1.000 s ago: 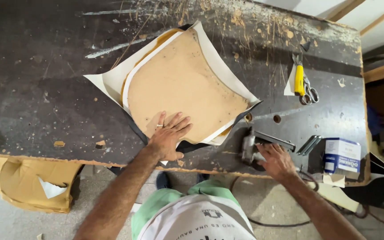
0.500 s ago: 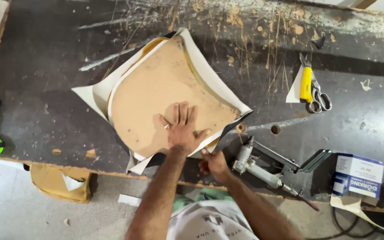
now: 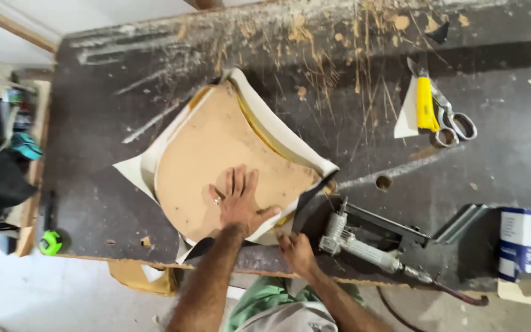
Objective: The person places a black fabric over a chair seat base and uses a pneumatic staple gun to secure the fabric to the underside of the seat. They repeatedly pull the fabric taut and staple it around the perimeter.
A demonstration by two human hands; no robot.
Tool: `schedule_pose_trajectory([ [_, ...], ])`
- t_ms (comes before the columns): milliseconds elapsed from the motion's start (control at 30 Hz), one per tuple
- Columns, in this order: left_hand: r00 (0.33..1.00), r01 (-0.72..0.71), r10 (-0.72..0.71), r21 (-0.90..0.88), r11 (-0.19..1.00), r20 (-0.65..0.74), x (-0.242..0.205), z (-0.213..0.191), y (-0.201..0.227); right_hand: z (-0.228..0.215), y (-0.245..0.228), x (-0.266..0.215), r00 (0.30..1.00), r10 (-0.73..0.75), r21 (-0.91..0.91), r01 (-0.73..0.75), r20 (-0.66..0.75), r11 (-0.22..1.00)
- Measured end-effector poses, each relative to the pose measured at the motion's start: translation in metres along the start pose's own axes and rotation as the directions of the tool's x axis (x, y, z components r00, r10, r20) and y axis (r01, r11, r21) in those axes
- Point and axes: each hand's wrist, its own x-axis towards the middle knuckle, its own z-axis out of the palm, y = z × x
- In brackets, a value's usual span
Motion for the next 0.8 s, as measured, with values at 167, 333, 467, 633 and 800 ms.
schedule_pose_trajectory([
  [167, 0.992, -0.075, 0.070, -0.038, 0.996, -0.101, -0.001, 0.036, -0.010, 0.011, -0.017, -0.029, 0.985, 0.168, 0.203, -0.157, -0.035, 0.966],
  [333, 0.935, -0.145, 0.161, 0.073, 0.987, -0.316, 0.004, 0.071, -0.020, 0.010, -0.042, -0.022, 0.979, 0.186, -0.013, -0.188, -0.081, 0.982],
  [467, 0.904, -0.207, 0.183, -0.020, 0.978, -0.386, -0.001, 0.072, -0.020, 0.005, -0.071, -0.007, 0.980, 0.198, -0.277, -0.195, -0.016, 0.941],
  [633, 0.899, -0.257, 0.178, -0.152, 0.955, -0.401, -0.003, 0.066, -0.025, 0.004, 0.002, 0.037, 0.931, 0.365, -0.445, -0.337, -0.024, 0.829],
  [800, 0.869, -0.414, 0.343, -0.144, 0.899, -0.357, -0.021, 0.036, -0.037, -0.012, -0.017, 0.043, 0.874, 0.484, -0.305, -0.471, -0.034, 0.828],
])
